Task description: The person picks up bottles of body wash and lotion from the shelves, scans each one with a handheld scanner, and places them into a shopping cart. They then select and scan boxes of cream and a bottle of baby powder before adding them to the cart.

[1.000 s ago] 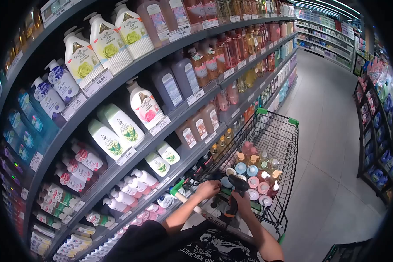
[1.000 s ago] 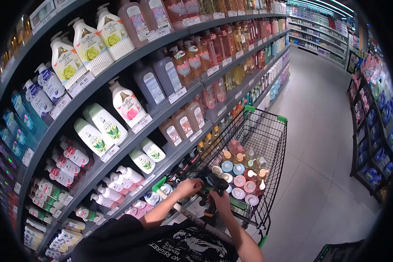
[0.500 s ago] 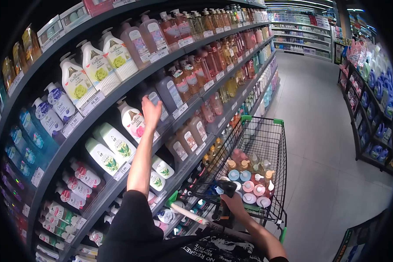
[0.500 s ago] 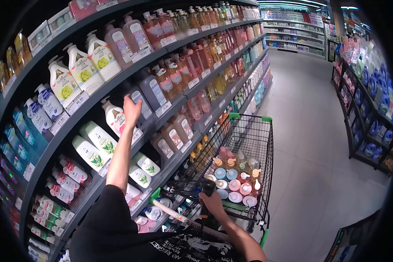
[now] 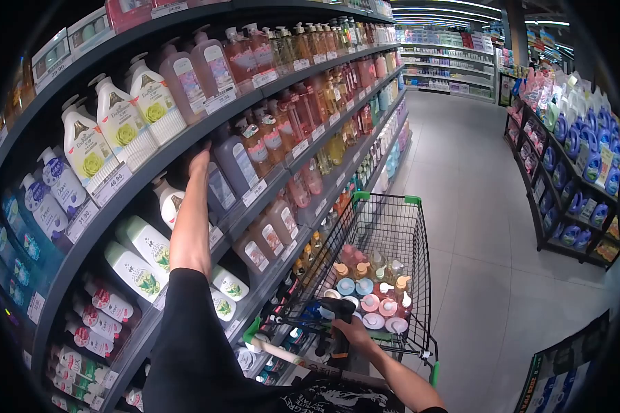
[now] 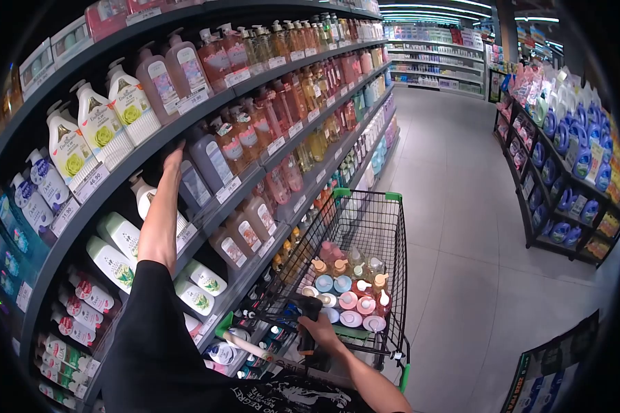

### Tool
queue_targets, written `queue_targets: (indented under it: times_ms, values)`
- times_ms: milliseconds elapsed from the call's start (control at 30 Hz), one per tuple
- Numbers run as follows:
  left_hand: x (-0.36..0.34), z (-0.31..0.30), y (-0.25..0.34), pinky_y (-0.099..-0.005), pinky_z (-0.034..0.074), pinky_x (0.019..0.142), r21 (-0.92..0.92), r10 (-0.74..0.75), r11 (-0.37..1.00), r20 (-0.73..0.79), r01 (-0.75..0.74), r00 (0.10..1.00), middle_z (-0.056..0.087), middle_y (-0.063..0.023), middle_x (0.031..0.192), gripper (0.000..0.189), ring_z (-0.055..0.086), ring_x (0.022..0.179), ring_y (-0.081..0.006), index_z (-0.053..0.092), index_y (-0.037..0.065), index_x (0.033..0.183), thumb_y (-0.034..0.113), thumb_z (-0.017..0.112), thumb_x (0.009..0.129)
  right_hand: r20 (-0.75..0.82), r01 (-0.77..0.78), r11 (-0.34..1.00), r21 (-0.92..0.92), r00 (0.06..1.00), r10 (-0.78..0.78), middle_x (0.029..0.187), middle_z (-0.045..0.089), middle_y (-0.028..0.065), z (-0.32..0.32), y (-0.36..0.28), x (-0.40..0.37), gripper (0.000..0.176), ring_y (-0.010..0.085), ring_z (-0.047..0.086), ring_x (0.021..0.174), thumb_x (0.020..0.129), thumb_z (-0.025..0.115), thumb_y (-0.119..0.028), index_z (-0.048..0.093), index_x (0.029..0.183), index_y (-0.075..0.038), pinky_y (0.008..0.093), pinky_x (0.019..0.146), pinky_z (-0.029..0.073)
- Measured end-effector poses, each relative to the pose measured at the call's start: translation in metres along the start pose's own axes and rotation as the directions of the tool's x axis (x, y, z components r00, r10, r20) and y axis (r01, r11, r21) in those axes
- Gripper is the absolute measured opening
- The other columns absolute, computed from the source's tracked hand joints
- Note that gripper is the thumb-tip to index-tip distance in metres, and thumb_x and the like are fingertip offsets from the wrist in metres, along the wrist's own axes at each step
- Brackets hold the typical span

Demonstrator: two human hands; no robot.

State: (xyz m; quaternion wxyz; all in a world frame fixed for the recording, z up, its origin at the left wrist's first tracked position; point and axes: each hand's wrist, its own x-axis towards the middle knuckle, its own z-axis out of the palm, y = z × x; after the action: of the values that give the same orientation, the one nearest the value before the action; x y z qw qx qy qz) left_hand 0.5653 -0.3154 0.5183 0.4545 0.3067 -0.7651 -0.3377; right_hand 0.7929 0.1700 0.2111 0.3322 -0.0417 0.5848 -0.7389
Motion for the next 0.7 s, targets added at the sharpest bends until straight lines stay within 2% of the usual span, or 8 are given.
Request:
queue_targets:
  times_ms: [33,167,233,367,433,500,567,700]
  values:
    - [0.005,0.001,-0.004,-0.0337,0.029,0.109,-0.026,0.098,0.995,-0.031,-0.099,0.995,0.044,-0.0128,0.143,0.081,0.039,0.134,-0.0255,0.045,0.005,0.138,0.056,0.066,0.079,0.001,-0.002,1.0,0.003,1.0,0.002,0.073,0.064,0.0076,0.002,0.0,0.001,0.023,0.0159,0.061,0.063,0.084,0.062,-0.022,0.06,0.08,0.001,0.0306,0.059,0.05]
    - [-0.008,-0.009,-0.01,-0.0344,0.03,0.108,-0.139,0.018,0.99,0.025,-0.014,1.0,0.045,-0.0122,0.142,0.076,0.04,0.133,-0.0266,0.049,0.009,0.136,0.057,0.065,0.079,-0.032,0.003,1.0,-0.017,0.999,-0.003,0.072,0.064,0.008,0.007,0.001,-0.001,0.022,0.0159,0.061,0.064,0.083,0.062,-0.02,0.061,0.082,0.002,0.0307,0.059,0.05]
    - [-0.033,-0.019,0.018,-0.0406,0.028,0.11,0.191,-0.204,0.961,0.011,0.198,0.979,0.046,-0.0154,0.14,0.067,0.039,0.134,-0.0299,0.055,0.01,0.131,0.056,0.061,0.082,-0.044,0.012,1.0,-0.011,0.999,-0.012,0.072,0.064,0.0081,0.008,0.0,0.0,0.021,0.016,0.061,0.064,0.083,0.062,-0.019,0.061,0.082,0.002,0.0306,0.06,0.049]
    - [-0.08,-0.021,0.066,-0.0494,0.034,0.104,0.293,-0.236,0.921,-0.105,0.256,0.966,0.056,-0.016,0.13,0.061,0.048,0.125,-0.0321,0.064,0.008,0.118,0.055,0.064,0.079,-0.02,0.012,0.997,-0.081,1.0,-0.013,0.071,0.063,0.0073,0.001,0.005,0.003,0.021,0.0153,0.061,0.063,0.083,0.061,-0.019,0.061,0.08,0.002,0.0301,0.059,0.049]
    - [-0.106,-0.016,0.085,-0.0515,0.038,0.096,0.37,-0.171,0.887,-0.293,0.277,0.941,0.06,-0.0143,0.123,0.058,0.052,0.118,-0.0319,0.066,0.008,0.112,0.052,0.066,0.076,-0.013,0.011,0.992,-0.123,1.0,-0.012,0.07,0.063,0.0069,0.0,0.006,0.006,0.022,0.0151,0.061,0.063,0.083,0.06,-0.02,0.061,0.08,0.002,0.03,0.059,0.049]
    - [-0.127,-0.01,0.086,-0.0487,0.041,0.091,0.414,-0.086,0.883,-0.323,0.222,0.942,0.063,-0.0092,0.115,0.05,0.056,0.109,-0.0307,0.066,0.009,0.107,0.046,0.069,0.074,0.005,0.062,0.993,-0.104,0.998,-0.062,0.07,0.063,0.0065,-0.001,0.01,0.006,0.024,0.0144,0.061,0.062,0.084,0.061,-0.021,0.06,0.082,0.002,0.0292,0.058,0.049]
    - [-0.148,0.0,0.074,-0.0497,0.042,0.087,0.387,0.255,0.919,-0.448,-0.071,0.857,0.063,-0.0068,0.107,0.045,0.057,0.102,-0.0303,0.063,0.011,0.106,0.041,0.07,0.073,0.024,0.087,0.993,-0.076,0.996,-0.086,0.07,0.062,0.0067,0.001,-0.004,-0.002,0.024,0.0143,0.061,0.061,0.083,0.061,-0.021,0.059,0.083,0.002,0.0288,0.058,0.049]
    - [-0.175,-0.01,0.066,-0.0455,0.045,0.081,0.356,0.412,0.896,-0.443,-0.265,0.796,0.061,-0.0071,0.098,0.037,0.057,0.097,-0.03,0.059,0.01,0.097,0.034,0.071,0.072,0.112,0.17,0.982,0.082,0.977,-0.179,0.069,0.062,0.0066,-0.003,0.002,-0.003,0.023,0.014,0.061,0.06,0.084,0.062,-0.02,0.057,0.085,0.002,0.0279,0.057,0.049]
